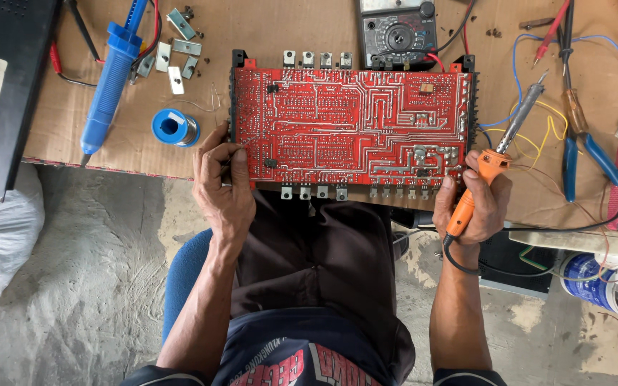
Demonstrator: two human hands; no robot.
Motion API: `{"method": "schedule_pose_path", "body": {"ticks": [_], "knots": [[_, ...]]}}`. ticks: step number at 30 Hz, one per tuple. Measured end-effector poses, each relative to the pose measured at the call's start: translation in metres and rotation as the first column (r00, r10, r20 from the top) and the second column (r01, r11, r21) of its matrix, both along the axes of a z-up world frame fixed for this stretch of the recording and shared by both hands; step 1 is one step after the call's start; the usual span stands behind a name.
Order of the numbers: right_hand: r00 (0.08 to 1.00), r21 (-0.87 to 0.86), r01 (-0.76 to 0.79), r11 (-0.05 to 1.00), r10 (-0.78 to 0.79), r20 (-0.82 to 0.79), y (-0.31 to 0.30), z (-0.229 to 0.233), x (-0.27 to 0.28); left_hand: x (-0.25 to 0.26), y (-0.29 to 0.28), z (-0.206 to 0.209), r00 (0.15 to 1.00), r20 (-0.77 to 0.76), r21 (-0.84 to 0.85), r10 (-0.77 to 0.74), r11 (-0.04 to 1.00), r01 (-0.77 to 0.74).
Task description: The person solders a red circuit board using a soldering iron and solder wire. They repeatedly apply solder to various points on the board, occasionally repositioning the board on their lap.
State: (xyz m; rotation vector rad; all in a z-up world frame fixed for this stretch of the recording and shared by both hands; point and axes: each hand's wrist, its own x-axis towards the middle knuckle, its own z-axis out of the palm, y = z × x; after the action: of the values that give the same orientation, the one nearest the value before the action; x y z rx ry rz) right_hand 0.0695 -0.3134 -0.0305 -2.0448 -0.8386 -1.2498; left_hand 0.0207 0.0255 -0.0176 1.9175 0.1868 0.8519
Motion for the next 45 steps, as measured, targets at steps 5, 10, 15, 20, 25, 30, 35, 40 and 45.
{"method": "schedule_pose_path", "body": {"ticks": [5,10,15,20,25,30,35,40,45], "knots": [[1.0,0.006,0.009,1.0,-0.009,-0.002,-0.003,-0.007,0.001,-0.001,0.001,0.0,1.0,-0.005,0.012,-0.016,1.0,0.016],[0.999,0.034,-0.034,0.999,0.035,-0.025,-0.001,-0.005,0.0,-0.001,0.001,0.001,1.0,-0.005,0.017,-0.016,1.0,0.016],[0.999,0.032,-0.035,0.999,0.036,-0.024,-0.001,-0.004,0.001,-0.001,0.001,0.0,1.0,-0.006,0.028,-0.008,1.0,0.008],[1.0,0.003,-0.03,1.0,0.03,-0.005,-0.002,-0.001,0.0,-0.002,0.003,-0.002,1.0,-0.004,0.03,-0.017,0.999,0.017],[0.986,-0.025,0.059,0.998,-0.062,-0.152,0.001,0.0,-0.012,-0.005,0.002,-0.002,0.992,-0.127,0.082,-0.004,0.997,0.015],[0.986,-0.025,0.077,0.997,-0.08,-0.144,0.002,-0.001,-0.012,-0.007,0.0,0.003,0.99,-0.143,0.044,0.004,0.999,0.002],[0.981,0.069,0.023,0.997,-0.01,-0.192,0.004,0.001,-0.013,-0.018,-0.002,0.02,0.999,0.04,0.107,0.026,0.994,-0.03],[0.987,0.075,0.001,0.997,0.011,-0.162,0.023,0.018,-0.022,-0.026,0.02,0.035,0.976,0.128,0.284,0.175,0.937,-0.205],[0.983,0.039,0.006,0.999,0.001,-0.182,0.029,0.008,-0.024,0.002,0.059,0.029,0.971,0.124,0.426,0.205,0.873,-0.239]]}}
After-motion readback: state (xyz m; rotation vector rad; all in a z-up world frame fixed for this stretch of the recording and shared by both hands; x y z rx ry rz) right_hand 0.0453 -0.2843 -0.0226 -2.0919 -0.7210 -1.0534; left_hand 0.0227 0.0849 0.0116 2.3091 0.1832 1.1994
